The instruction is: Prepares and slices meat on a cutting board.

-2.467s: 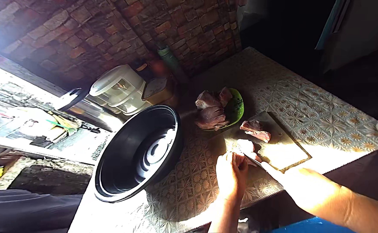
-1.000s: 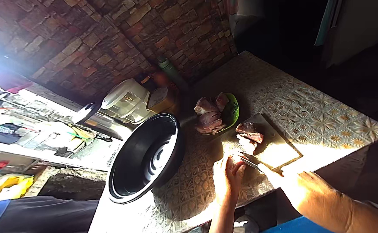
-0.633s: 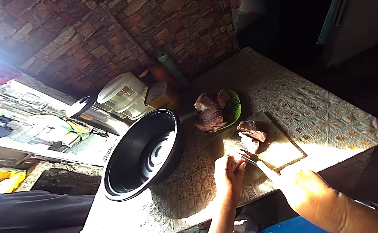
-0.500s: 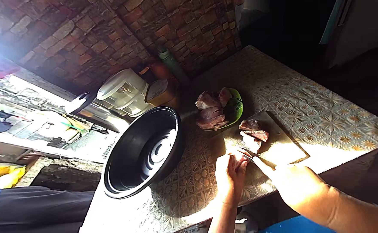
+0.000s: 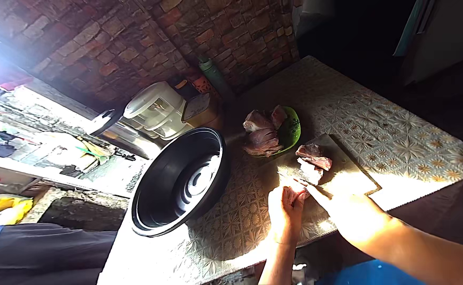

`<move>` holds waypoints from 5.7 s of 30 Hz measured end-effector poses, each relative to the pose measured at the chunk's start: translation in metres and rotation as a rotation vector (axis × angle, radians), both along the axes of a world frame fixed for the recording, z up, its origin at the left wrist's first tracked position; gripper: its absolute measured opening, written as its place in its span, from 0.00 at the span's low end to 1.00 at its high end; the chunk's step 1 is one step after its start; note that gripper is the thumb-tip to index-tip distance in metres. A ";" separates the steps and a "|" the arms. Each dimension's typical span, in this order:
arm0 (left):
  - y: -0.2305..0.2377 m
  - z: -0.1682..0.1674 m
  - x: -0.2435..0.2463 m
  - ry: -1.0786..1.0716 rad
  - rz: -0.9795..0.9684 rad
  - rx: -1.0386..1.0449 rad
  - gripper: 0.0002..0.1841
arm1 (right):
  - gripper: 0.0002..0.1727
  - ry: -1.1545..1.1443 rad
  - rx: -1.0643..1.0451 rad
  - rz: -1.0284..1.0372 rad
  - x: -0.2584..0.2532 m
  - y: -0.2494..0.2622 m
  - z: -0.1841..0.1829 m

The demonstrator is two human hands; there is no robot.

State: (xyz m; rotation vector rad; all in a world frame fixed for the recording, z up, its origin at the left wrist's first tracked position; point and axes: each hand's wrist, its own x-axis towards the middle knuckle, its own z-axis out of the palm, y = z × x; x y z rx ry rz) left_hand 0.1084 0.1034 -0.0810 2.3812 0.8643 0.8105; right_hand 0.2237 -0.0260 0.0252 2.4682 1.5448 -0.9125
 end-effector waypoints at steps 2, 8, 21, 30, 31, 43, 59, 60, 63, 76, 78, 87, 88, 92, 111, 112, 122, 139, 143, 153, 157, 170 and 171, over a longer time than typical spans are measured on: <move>0.001 0.001 0.000 -0.002 -0.007 0.009 0.13 | 0.46 -0.028 -0.055 -0.004 -0.001 -0.017 -0.001; 0.004 0.001 0.001 0.034 -0.021 0.027 0.14 | 0.44 -0.021 0.039 0.015 0.001 0.007 -0.008; 0.004 -0.002 0.000 -0.058 -0.007 -0.009 0.11 | 0.38 -0.002 -0.077 -0.012 -0.003 -0.015 0.001; 0.005 -0.005 0.003 -0.047 0.000 -0.059 0.14 | 0.32 0.036 0.081 0.055 0.006 0.047 -0.018; 0.004 -0.006 0.003 -0.062 0.008 -0.072 0.14 | 0.31 0.039 0.086 0.061 0.006 0.048 -0.018; 0.005 -0.012 0.006 -0.109 0.029 0.010 0.11 | 0.43 -0.004 -0.015 0.041 0.008 -0.010 -0.014; -0.003 0.001 -0.011 -0.487 0.050 -0.425 0.12 | 0.19 0.050 0.276 0.111 0.058 0.008 -0.035; -0.007 0.000 -0.006 -0.476 0.006 -0.404 0.12 | 0.19 0.083 0.334 0.082 0.065 0.007 -0.033; -0.008 -0.007 0.004 -0.242 -0.030 -0.244 0.15 | 0.26 0.131 0.579 0.023 0.071 0.004 -0.034; -0.003 -0.011 -0.011 -0.199 -0.082 0.020 0.26 | 0.33 -0.245 0.944 0.054 0.025 -0.056 -0.071; -0.003 -0.015 -0.011 -0.240 -0.106 0.040 0.22 | 0.34 -0.205 0.772 0.063 0.021 -0.063 -0.061; -0.002 -0.013 -0.008 -0.226 -0.137 -0.052 0.15 | 0.41 -0.236 0.364 0.092 0.005 -0.059 -0.035; -0.001 -0.013 -0.008 -0.209 -0.135 -0.052 0.15 | 0.40 -0.234 0.316 0.099 0.003 -0.056 -0.031; 0.001 -0.012 -0.009 -0.180 -0.131 -0.057 0.17 | 0.42 -0.040 -0.007 0.078 0.006 -0.034 -0.002; 0.001 -0.005 -0.005 -0.154 -0.100 -0.075 0.16 | 0.41 -0.020 -0.046 0.018 -0.002 -0.029 -0.001; 0.002 -0.005 -0.005 -0.149 -0.103 -0.093 0.16 | 0.41 -0.009 -0.074 0.019 -0.002 -0.025 0.001; 0.000 -0.006 -0.002 -0.190 -0.047 -0.076 0.16 | 0.38 0.007 0.118 0.065 -0.008 0.033 -0.011; -0.002 -0.005 0.000 -0.202 -0.039 -0.095 0.16 | 0.41 0.044 0.111 0.062 -0.004 0.029 -0.017; -0.002 -0.007 -0.006 -0.302 0.041 -0.209 0.18 | 0.42 -0.014 0.000 0.084 -0.007 -0.004 -0.015; 0.006 -0.013 -0.007 -0.235 -0.165 -0.045 0.18 | 0.16 0.088 0.154 0.124 0.039 0.014 -0.033; 0.005 -0.008 -0.009 -0.152 -0.119 0.009 0.28 | 0.23 0.182 0.354 0.010 0.054 0.019 -0.029; 0.013 -0.023 -0.024 -0.332 -0.120 -0.114 0.26 | 0.19 0.170 0.651 -0.001 0.039 -0.028 -0.043; 0.012 -0.023 -0.025 -0.337 -0.119 -0.109 0.25 | 0.20 0.134 0.701 -0.009 0.032 -0.035 -0.051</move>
